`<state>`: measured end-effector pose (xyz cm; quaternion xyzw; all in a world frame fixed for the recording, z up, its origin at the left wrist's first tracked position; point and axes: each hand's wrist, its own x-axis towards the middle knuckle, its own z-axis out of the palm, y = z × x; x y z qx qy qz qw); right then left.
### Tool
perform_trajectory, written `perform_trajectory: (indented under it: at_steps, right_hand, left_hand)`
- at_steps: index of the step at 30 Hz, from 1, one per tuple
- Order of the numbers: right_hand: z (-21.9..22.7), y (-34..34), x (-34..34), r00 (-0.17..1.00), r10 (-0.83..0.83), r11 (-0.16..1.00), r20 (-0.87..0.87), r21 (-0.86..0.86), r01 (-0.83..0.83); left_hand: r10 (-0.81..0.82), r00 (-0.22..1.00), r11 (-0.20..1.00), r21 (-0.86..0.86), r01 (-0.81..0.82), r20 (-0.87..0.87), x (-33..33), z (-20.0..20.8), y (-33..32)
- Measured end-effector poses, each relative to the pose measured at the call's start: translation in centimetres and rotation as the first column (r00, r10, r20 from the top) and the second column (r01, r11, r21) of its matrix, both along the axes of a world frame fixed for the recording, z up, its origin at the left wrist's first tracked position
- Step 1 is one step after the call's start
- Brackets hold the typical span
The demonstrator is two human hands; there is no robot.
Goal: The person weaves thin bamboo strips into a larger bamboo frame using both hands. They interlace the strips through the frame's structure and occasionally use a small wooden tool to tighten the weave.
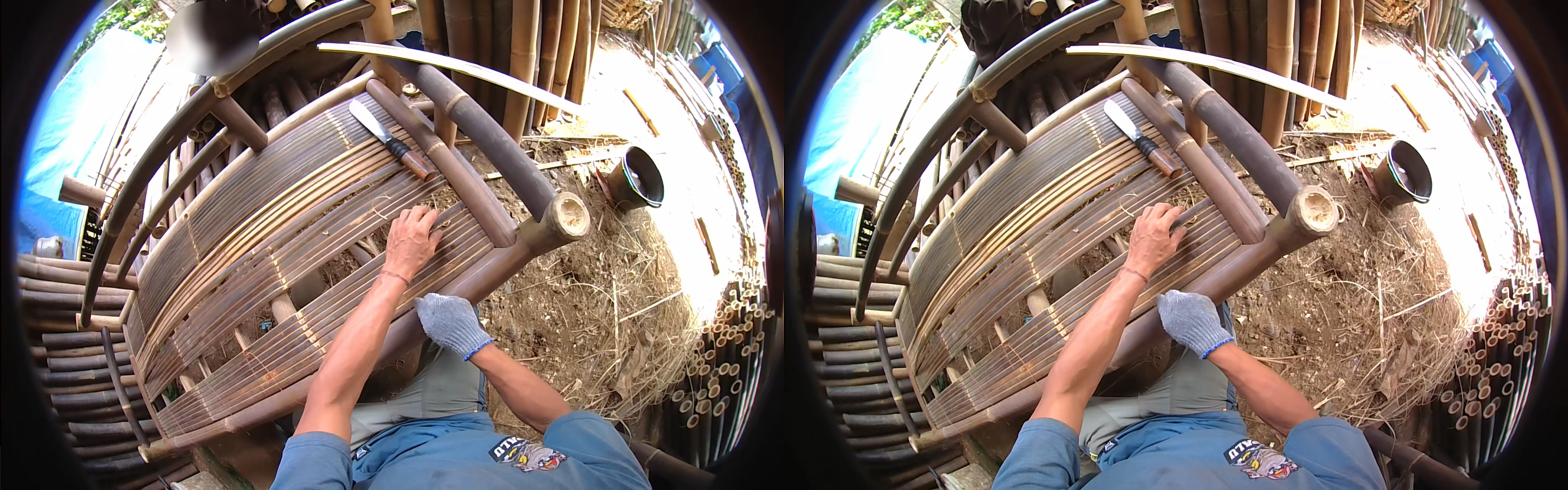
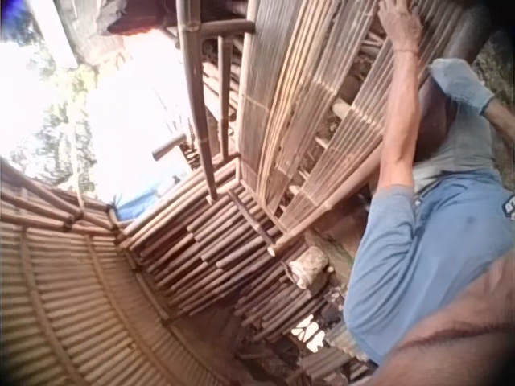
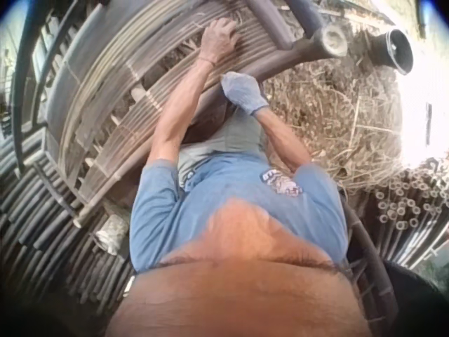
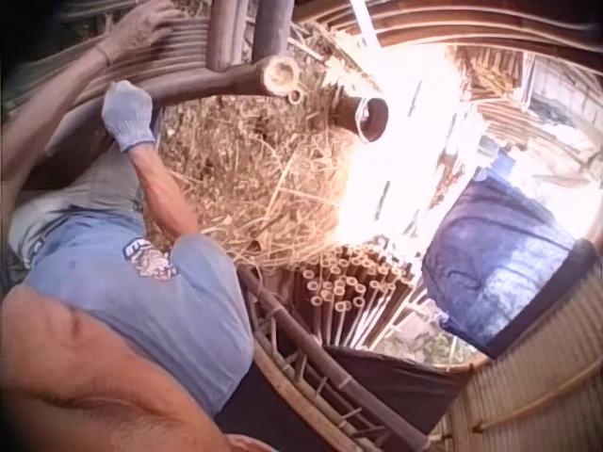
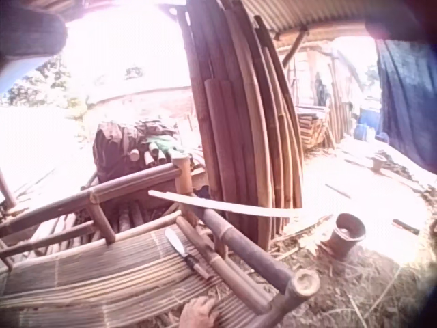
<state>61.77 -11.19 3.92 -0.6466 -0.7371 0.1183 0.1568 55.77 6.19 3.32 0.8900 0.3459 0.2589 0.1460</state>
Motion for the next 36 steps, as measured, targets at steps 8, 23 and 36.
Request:
perform_trajectory:
  at_steps: [8, 23, 36]
  right_hand:
    - [-0.7, -0.1, -0.1, 0.98, -0.083, 0.996, -0.182, -0.055, 0.074]
    - [15.3, -12.6, 15.1, 0.371, -0.391, 0.912, -0.842, -0.3, 0.281]
    - [3.7, 17.9, 5.6, 0.83, -0.243, 0.961, 0.502, 0.242, 0.135]
  left_hand:
    - [-0.101, 0.995, 0.993, 0.054, 0.101, 0.004, 3.6, -0.2, -2.8]
    - [-0.077, 0.977, 0.952, -0.278, 0.131, 0.197, -6.8, 10.3, -13.3]
    - [0.163, 0.921, 0.901, -0.327, -0.285, -0.353, -15.3, -4.5, 1.8]
